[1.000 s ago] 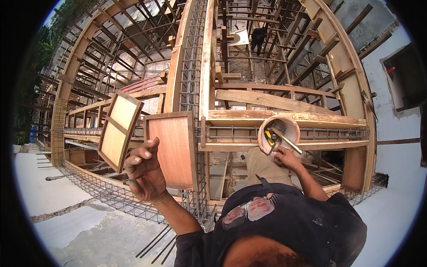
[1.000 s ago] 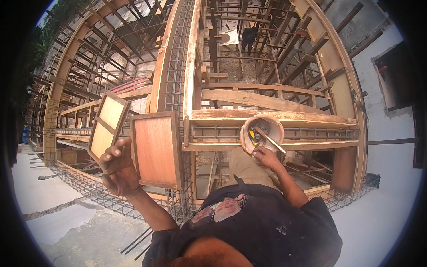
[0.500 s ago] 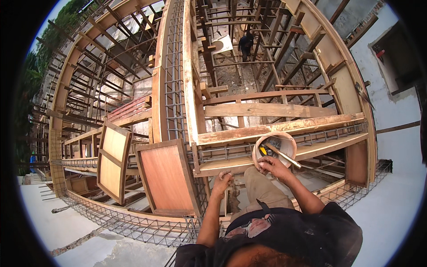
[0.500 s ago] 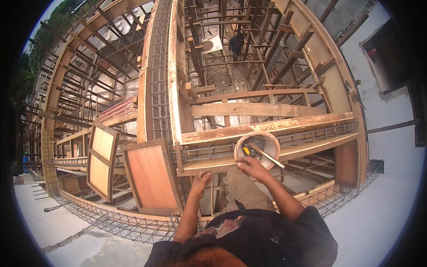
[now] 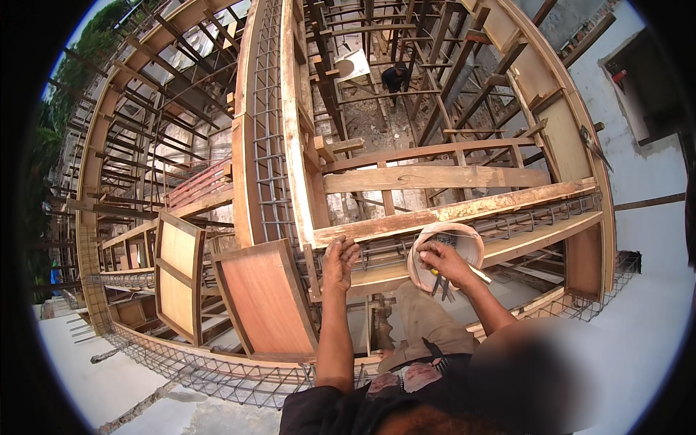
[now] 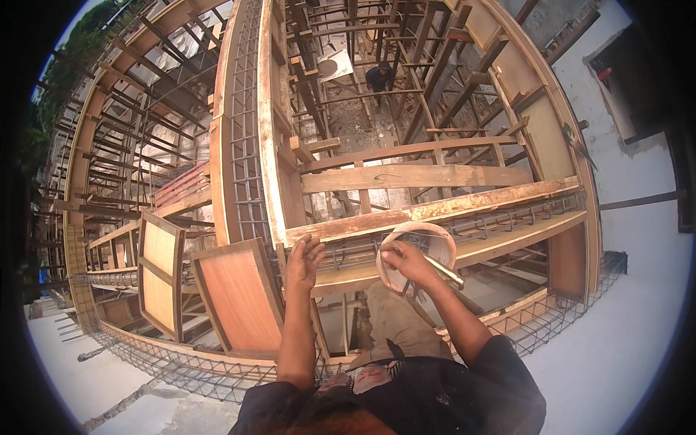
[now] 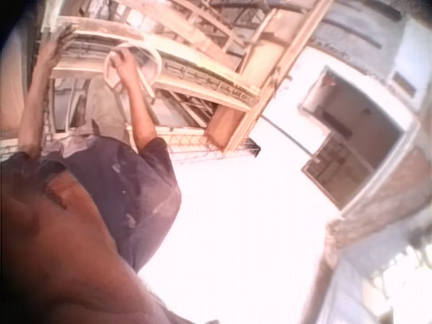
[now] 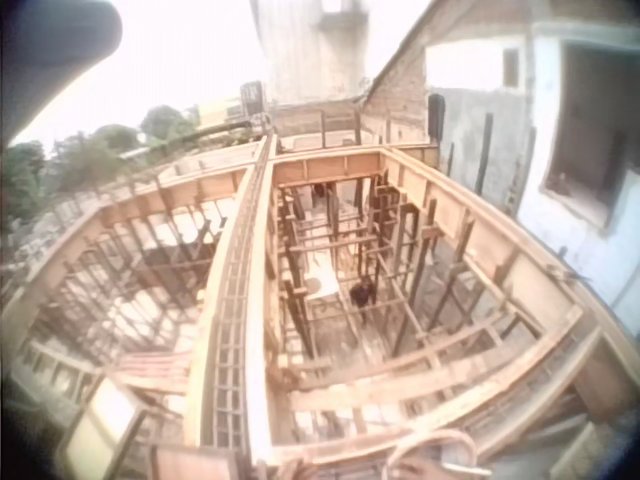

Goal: The person assembles a wooden formwork structure by hammering nails into boards and measuring a curved wooden piece with a tape measure before sawing it.

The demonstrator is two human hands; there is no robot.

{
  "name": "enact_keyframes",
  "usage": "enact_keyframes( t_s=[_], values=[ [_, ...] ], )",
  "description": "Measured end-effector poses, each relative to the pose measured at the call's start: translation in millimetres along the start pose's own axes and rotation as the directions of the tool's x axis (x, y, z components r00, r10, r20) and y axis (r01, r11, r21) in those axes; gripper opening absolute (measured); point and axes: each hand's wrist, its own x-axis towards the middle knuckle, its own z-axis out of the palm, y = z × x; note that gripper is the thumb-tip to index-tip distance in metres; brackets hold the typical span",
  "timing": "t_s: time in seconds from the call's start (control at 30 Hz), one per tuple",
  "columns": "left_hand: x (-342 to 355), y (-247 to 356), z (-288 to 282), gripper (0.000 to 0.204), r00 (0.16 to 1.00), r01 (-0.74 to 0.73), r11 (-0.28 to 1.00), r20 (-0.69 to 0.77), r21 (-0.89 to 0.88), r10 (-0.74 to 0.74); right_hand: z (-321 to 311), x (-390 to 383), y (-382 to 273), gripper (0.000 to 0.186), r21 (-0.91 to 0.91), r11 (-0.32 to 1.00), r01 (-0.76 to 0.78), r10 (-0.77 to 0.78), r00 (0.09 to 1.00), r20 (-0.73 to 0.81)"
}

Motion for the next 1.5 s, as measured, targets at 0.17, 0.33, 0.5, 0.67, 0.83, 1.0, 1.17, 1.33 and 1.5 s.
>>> enact_keyframes(
  t_s=[0.17,0.33,0.5,0.67,0.83,1.0,1.17,1.33,1.5],
  values=[
    [6,-39,-1,0.055,0.997,0.072,0.987,0.022,-0.146,-0.070,-4,7,30,0.030,0.036,0.999,0.013,-0.013,1.000,0.008],
    [17,-57,0,0.057,0.994,0.106,0.976,0.040,-0.192,-0.100,-9,20,23,0.030,0.130,0.991,0.030,-0.033,0.999,0.023],
    [44,-59,5,0.053,0.999,0.034,0.993,0.005,-0.116,-0.034,-22,39,10,0.031,0.149,0.988,0.043,-0.050,0.998,0.042],
    [77,-53,13,0.036,0.931,-0.309,0.755,0.023,0.578,0.363,-36,54,-6,0.032,0.061,0.998,0.028,-0.028,1.000,-0.011],
    [109,-37,4,0.029,0.874,-0.270,0.307,0.098,0.913,0.477,-57,70,-22,0.030,0.079,0.995,0.064,-0.060,0.997,-0.058],
    [138,-40,-32,0.041,0.913,-0.136,-0.057,0.147,0.989,0.381,-72,109,-19,0.025,0.089,0.994,0.055,-0.051,0.998,-0.044],
    [159,-70,-56,0.049,0.887,-0.005,0.389,-0.176,0.921,0.428,-80,167,-13,0.025,0.059,0.998,-0.010,0.012,0.999,-0.041],
    [163,-75,-56,0.035,0.885,-0.084,0.607,-0.221,0.790,0.411,-91,234,2,0.021,0.094,0.992,-0.088,0.092,0.995,-0.047],
    [159,-64,-36,0.029,0.852,-0.044,0.510,-0.234,0.859,0.468,-103,289,16,0.020,0.160,0.980,-0.121,0.133,0.989,-0.065]
  ],
)
